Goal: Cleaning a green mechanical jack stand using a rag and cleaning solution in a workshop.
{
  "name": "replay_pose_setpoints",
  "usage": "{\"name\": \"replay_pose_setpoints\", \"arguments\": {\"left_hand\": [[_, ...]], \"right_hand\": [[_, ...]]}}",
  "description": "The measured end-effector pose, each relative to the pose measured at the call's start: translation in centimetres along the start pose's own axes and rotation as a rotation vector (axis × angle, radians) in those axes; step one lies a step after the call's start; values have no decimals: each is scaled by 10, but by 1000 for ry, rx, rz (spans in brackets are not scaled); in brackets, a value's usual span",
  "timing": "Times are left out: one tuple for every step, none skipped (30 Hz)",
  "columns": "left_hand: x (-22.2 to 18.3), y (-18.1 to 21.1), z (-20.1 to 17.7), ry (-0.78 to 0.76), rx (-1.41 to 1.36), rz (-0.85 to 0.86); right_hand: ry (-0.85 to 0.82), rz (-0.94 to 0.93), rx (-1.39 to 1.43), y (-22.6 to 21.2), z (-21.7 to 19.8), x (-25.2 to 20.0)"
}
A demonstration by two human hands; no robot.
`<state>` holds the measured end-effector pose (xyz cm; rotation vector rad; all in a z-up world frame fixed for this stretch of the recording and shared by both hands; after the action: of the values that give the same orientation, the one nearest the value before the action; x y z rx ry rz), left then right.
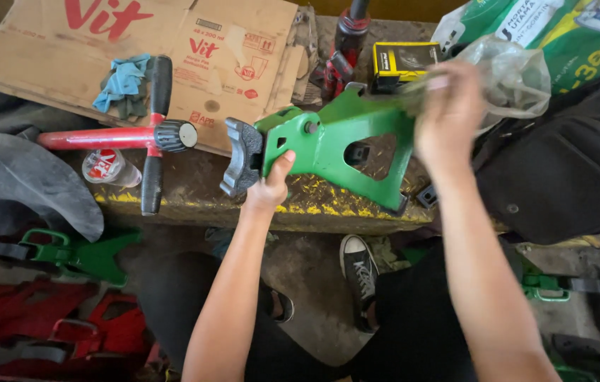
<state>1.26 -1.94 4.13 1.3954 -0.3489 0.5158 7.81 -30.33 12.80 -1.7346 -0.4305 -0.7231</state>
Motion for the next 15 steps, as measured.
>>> {"name": "replay_pose_setpoints", "arguments": {"left_hand": [[1,7,3,-5,-1,-1],[4,14,6,-5,-6,19],[8,22,8,-5,-10,39],[5,13,8,-1,-6,40],[2,5,8,-3,3,41],[0,-3,7,-4,15,43],[3,8,7,0,21,46],[4,20,9,-17,33,56],[6,31,11,-34,44,67],[7,36,12,-32,45,68],[8,40,14,-45,38,60],[9,45,16,-59,28,52],[11,48,19,-58,28,53],[13,52,22,-65,28,78],[14,56,25,-73,29,102]], "right_hand": [[4,1,-2,4,1,-3],[-32,-175,-373,3,5,-4],[-70,-348,-745,3,11,-6],[-72,-350,-740,5,8,-6],[-87,-255,-691,10,4,-4],[-102,-161,-639,16,2,-3],[-103,-163,-631,13,2,1],[-120,-8,-601,14,0,3],[-141,146,-566,16,-2,5],[-142,145,-565,25,-6,6],[-135,209,-566,36,-11,6],[-128,273,-568,47,-17,7],[-127,271,-568,51,-21,7],[-134,303,-571,56,-24,6],[-140,334,-573,61,-28,5]]}}
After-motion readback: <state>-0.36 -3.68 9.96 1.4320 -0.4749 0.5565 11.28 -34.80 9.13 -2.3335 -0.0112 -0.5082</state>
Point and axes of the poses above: each hand's wrist, its own x-axis towards the middle knuckle, its own z-axis out of the palm, y = z × x, the point moved 3 cm from there along x, towards the middle knuckle, and after that the axes turned 1 degree about z, right-handed, at the moved point
